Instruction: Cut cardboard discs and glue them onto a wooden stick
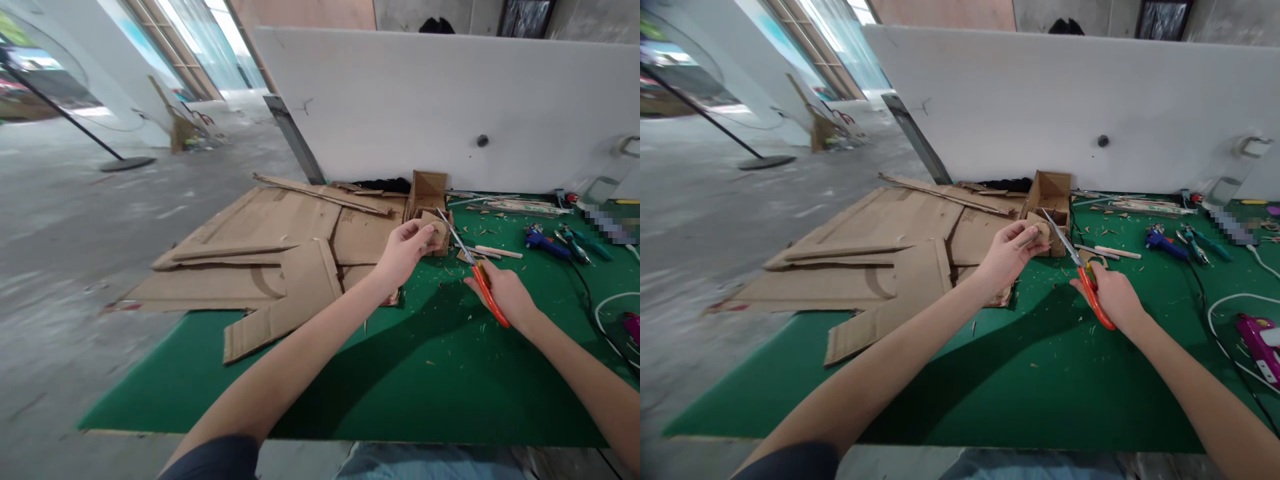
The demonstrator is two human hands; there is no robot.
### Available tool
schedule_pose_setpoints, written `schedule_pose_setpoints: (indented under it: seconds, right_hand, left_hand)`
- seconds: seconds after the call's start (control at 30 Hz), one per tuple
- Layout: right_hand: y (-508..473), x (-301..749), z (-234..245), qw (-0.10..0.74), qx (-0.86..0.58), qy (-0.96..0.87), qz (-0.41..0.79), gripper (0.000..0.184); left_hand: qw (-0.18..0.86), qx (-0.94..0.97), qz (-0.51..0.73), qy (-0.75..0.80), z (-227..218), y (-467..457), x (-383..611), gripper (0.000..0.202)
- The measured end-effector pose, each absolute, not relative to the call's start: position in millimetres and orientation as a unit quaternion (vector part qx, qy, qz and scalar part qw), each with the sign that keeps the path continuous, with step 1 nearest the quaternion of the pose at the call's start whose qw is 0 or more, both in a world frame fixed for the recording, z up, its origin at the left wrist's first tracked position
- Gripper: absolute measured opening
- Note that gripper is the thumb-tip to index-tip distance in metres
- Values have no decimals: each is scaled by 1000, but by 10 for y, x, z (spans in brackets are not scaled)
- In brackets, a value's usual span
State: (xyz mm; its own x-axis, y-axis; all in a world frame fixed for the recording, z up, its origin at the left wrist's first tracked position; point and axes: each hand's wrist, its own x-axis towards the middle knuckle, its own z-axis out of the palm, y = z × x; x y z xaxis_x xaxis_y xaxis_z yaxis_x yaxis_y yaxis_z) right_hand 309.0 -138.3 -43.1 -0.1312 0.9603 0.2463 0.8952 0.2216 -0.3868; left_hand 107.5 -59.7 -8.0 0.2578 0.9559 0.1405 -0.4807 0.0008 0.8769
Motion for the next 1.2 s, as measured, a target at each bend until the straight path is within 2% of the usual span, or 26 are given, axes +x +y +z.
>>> schedule_pose_setpoints:
  seconds: [0.13,0.27,0.43,0.73,0.93,1.2]
  right_hand:
    - [-1379,3092,-456,217,-625,-748,51,40]
    - [-1375,3123,-484,270,-613,-734,109,42]
    - [-1346,3190,-524,337,-576,-716,205,67]
    - [-1403,3128,-498,278,-533,-772,205,73]
    - [-1417,3093,-488,289,-549,-756,208,69]
    - [-1443,3081,-404,275,-543,-739,287,71]
  left_hand:
    - [659,463,533,260,-43,-634,1072,35]
    - [672,464,519,253,-7,-652,1051,37]
    - [679,449,524,249,25,-635,1026,37]
    - [682,424,534,262,46,-661,1040,37]
    - [696,414,526,262,-25,-677,1099,39]
    - [690,412,538,253,-54,-658,1100,42]
